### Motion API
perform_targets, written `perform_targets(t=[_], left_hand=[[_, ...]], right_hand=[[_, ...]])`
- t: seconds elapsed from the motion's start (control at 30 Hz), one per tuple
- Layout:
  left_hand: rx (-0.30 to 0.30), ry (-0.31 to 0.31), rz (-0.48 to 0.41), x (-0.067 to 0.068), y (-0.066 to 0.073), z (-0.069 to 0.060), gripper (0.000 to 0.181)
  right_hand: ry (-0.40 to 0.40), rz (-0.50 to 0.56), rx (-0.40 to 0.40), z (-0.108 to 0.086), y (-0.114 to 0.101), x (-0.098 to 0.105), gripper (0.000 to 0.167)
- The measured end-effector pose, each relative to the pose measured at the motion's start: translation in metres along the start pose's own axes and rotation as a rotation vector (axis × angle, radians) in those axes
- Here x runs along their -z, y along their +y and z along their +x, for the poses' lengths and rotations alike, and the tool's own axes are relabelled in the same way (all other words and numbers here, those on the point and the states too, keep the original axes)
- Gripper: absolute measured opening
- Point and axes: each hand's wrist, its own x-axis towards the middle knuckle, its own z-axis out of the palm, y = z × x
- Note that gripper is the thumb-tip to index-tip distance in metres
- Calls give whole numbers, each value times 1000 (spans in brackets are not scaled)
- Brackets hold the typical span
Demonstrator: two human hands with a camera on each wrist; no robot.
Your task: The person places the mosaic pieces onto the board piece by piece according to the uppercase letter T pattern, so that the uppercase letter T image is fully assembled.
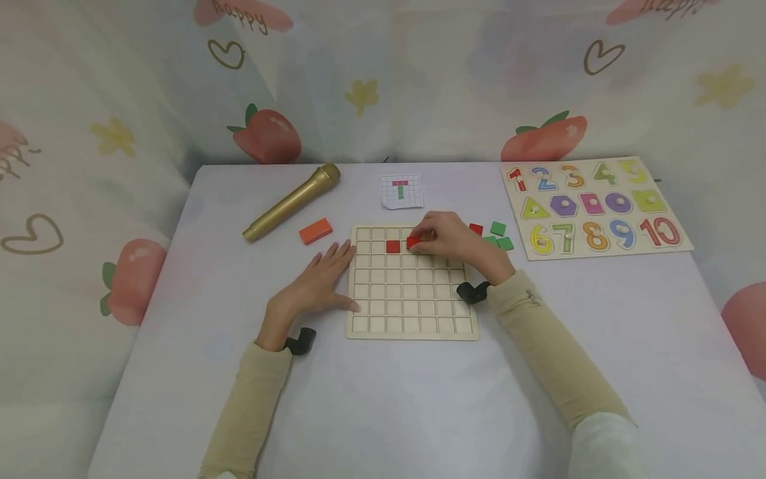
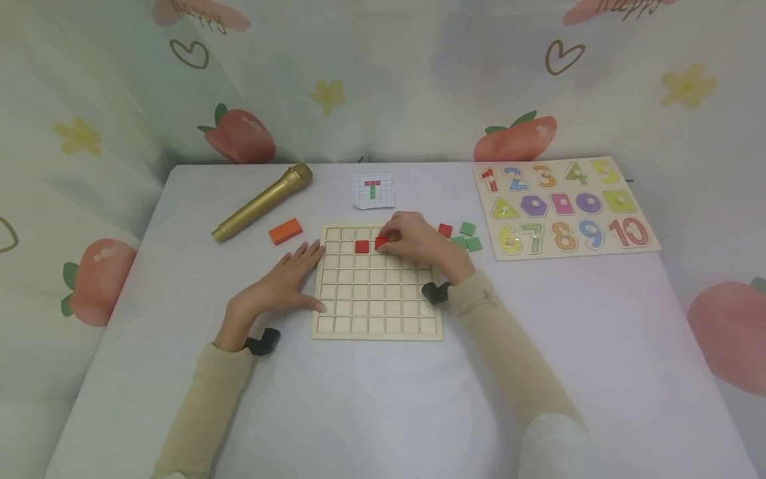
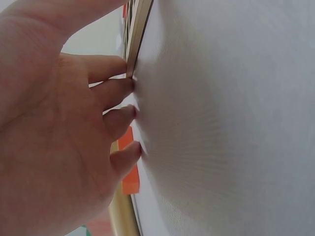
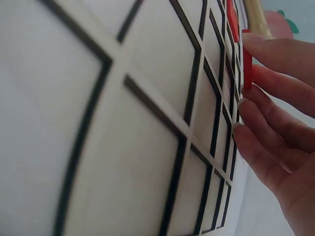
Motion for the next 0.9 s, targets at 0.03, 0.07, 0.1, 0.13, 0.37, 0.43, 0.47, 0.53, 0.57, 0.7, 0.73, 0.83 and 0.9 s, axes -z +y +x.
perform_targets(t=[0.03,0.07,0.1,0.13,0.37,0.43,0.47,0.53,0.57,0.7,0.73,0.83,0.9], left_hand=[[-1,1,-4,0,0,0,119],[-3,1,-5,0,0,0,119],[-5,2,-6,0,-1,0,119],[-7,3,-9,-1,-1,0,119],[-15,4,-8,-1,-2,1,118],[-12,2,-4,0,-1,1,118],[-11,2,-4,0,-1,1,118],[-10,3,-4,0,-1,1,118],[-11,4,-2,0,-1,1,118],[-15,7,0,-1,-1,1,119],[-16,8,0,-1,-1,1,119],[-18,10,-3,-1,0,1,119],[-16,11,-4,-1,0,1,118]], right_hand=[[-11,-4,-2,0,-1,-1,27],[-23,-7,-4,1,-2,-2,28],[-33,-13,-7,1,-2,-2,28],[-42,-20,-10,1,-3,-3,29],[-38,-67,22,3,-8,-6,27],[-31,-78,34,3,-9,-7,26],[-30,-81,36,4,-10,-7,25],[-27,-84,39,4,-10,-7,25],[-26,-85,40,4,-11,-7,25],[-25,-90,41,3,-11,-8,26],[-25,-91,40,2,-11,-8,27],[-21,-91,46,2,-11,-8,27],[-18,-90,47,2,-11,-8,27]])
